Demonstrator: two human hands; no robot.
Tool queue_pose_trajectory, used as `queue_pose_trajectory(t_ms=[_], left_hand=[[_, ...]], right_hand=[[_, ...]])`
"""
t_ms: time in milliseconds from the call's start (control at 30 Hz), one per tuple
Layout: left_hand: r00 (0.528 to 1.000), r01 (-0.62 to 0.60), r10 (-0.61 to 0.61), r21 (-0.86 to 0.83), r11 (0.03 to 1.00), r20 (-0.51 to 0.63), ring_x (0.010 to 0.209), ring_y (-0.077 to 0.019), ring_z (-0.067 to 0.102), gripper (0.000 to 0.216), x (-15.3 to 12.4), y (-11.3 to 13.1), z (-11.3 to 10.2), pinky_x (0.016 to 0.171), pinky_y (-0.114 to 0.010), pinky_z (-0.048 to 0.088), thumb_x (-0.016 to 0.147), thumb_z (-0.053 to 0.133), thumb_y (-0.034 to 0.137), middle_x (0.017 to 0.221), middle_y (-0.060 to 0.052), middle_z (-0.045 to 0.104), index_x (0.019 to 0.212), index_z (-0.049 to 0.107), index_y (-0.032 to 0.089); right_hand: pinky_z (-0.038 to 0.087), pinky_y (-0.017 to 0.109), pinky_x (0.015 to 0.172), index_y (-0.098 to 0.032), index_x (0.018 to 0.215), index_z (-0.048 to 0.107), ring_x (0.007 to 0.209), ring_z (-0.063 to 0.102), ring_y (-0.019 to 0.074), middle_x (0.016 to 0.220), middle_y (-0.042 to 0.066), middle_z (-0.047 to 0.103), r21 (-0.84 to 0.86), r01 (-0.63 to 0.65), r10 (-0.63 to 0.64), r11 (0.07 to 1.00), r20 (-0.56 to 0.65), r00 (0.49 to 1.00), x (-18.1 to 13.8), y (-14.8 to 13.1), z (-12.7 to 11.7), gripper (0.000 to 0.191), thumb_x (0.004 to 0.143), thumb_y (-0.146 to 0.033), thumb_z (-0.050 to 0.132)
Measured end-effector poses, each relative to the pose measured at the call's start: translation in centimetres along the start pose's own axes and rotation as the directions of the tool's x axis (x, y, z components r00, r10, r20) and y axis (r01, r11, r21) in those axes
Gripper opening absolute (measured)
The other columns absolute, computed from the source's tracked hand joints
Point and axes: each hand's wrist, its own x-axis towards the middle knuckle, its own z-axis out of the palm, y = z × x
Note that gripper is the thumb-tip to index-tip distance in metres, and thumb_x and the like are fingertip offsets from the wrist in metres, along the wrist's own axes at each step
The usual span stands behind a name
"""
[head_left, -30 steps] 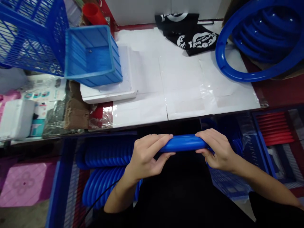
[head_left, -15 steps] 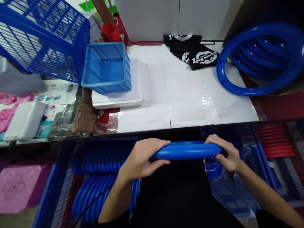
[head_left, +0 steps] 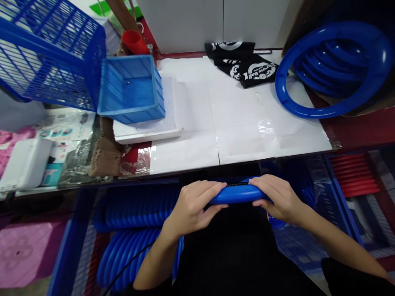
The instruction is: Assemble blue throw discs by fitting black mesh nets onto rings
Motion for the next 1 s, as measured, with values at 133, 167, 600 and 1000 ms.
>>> queue_pose_trajectory(t_ms=[133, 167, 600, 1000], left_hand=[[0.995, 0.045, -0.042, 0.035, 0.998, -0.095, 0.090, -0.0266, 0.081, 0.031, -0.4, 0.8, 0.4, 0.080, -0.037, 0.066, 0.100, 0.073, 0.025, 0.108, -0.014, 0.083, 0.129, 0.068, 0.016], [0.993, 0.053, -0.048, 0.039, 0.998, -0.103, 0.089, -0.0264, 0.081, 0.031, -0.3, 1.0, 0.4, 0.079, -0.036, 0.066, 0.099, 0.073, 0.024, 0.107, -0.014, 0.083, 0.128, 0.068, 0.015], [0.993, 0.062, -0.072, -0.106, 0.992, -0.092, 0.105, -0.0262, 0.082, 0.043, -2.2, -0.5, -2.8, 0.093, -0.036, 0.067, 0.102, 0.074, 0.040, 0.116, -0.015, 0.083, 0.138, 0.070, 0.018], [0.803, 0.426, -0.533, -0.369, 0.826, -0.265, 0.091, -0.0246, 0.082, 0.033, 0.4, -2.0, -3.3, 0.083, -0.032, 0.067, 0.097, 0.078, 0.048, 0.102, -0.006, 0.086, 0.112, 0.084, 0.020]], right_hand=[[0.066, 0.047, 0.075, -0.013, 0.144, 0.063, 0.090, 0.078, 0.0315, 0.107, 0.018, 0.080, 0.014, -0.015, 0.017, 1.000, -0.122, 0.992, 0.4, -0.3, 1.0, 0.042, 0.110, -0.038, 0.057], [0.066, 0.047, 0.074, -0.013, 0.144, 0.063, 0.090, 0.078, 0.0317, 0.107, 0.018, 0.080, 0.036, -0.020, 0.025, 0.999, -0.145, 0.989, 0.5, -0.3, 1.2, 0.042, 0.109, -0.037, 0.058], [0.063, 0.051, 0.082, -0.023, 0.143, 0.068, 0.090, 0.080, 0.0308, 0.108, 0.014, 0.082, 0.340, -0.042, 0.101, 0.940, -0.160, 0.982, -1.4, 3.0, 1.4, 0.045, 0.109, -0.049, 0.060], [0.068, 0.039, 0.090, -0.029, 0.127, 0.077, 0.102, 0.081, 0.0277, 0.113, 0.007, 0.083, 0.266, -0.454, 0.470, 0.851, 0.002, 0.883, 4.9, 1.6, -4.4, 0.030, 0.104, -0.048, 0.070]])
